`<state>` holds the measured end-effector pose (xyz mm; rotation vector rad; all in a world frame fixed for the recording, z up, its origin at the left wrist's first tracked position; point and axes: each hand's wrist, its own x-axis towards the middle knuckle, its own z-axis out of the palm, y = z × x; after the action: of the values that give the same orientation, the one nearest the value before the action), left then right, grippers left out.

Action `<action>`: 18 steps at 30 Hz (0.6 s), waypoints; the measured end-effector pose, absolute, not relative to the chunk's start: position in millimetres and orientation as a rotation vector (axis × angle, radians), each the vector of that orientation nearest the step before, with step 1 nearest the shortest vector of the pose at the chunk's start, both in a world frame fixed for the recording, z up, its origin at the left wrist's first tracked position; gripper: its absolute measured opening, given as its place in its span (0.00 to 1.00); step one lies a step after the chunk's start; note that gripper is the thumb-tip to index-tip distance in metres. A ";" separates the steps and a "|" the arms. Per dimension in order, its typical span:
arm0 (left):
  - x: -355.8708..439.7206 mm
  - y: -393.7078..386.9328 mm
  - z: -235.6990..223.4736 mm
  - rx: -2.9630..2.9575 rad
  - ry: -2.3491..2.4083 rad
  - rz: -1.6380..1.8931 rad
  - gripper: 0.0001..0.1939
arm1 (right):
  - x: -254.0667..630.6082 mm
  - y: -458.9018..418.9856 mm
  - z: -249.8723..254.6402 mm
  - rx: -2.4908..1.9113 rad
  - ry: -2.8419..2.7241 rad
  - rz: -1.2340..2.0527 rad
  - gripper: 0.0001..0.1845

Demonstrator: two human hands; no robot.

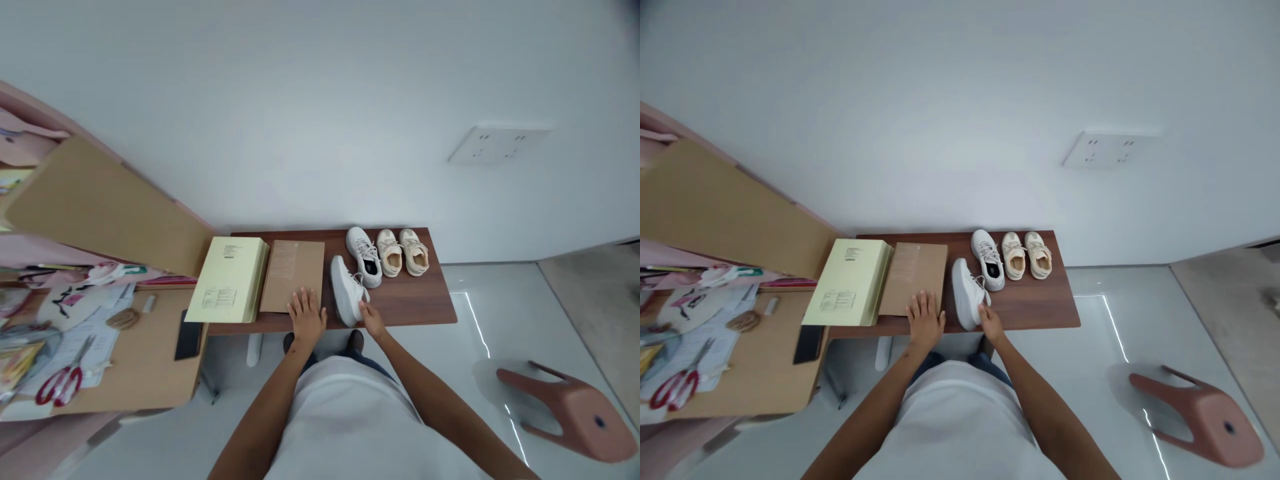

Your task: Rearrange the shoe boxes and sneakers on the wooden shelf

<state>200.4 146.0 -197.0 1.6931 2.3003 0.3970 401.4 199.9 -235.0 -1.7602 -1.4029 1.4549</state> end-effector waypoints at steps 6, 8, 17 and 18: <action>196.9 157.0 -196.3 1.679 2.411 0.297 0.33 | 394.6 224.0 -214.5 -1.876 -1.901 1.127 0.18; 196.7 165.6 -193.5 1.637 2.468 0.253 0.34 | 406.1 246.1 -203.2 -1.866 -2.082 0.884 0.22; 283.9 166.2 -223.9 1.460 2.198 0.703 0.37 | 459.2 296.2 -206.3 -1.902 -1.930 1.180 0.13; 290.3 165.9 -231.2 1.321 2.213 0.774 0.38 | 468.2 286.1 -212.2 -1.884 -1.745 1.337 0.13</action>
<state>290.3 165.9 -231.2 1.3208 2.2127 0.7739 468.2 286.1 -212.2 -1.8842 -1.7447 1.3373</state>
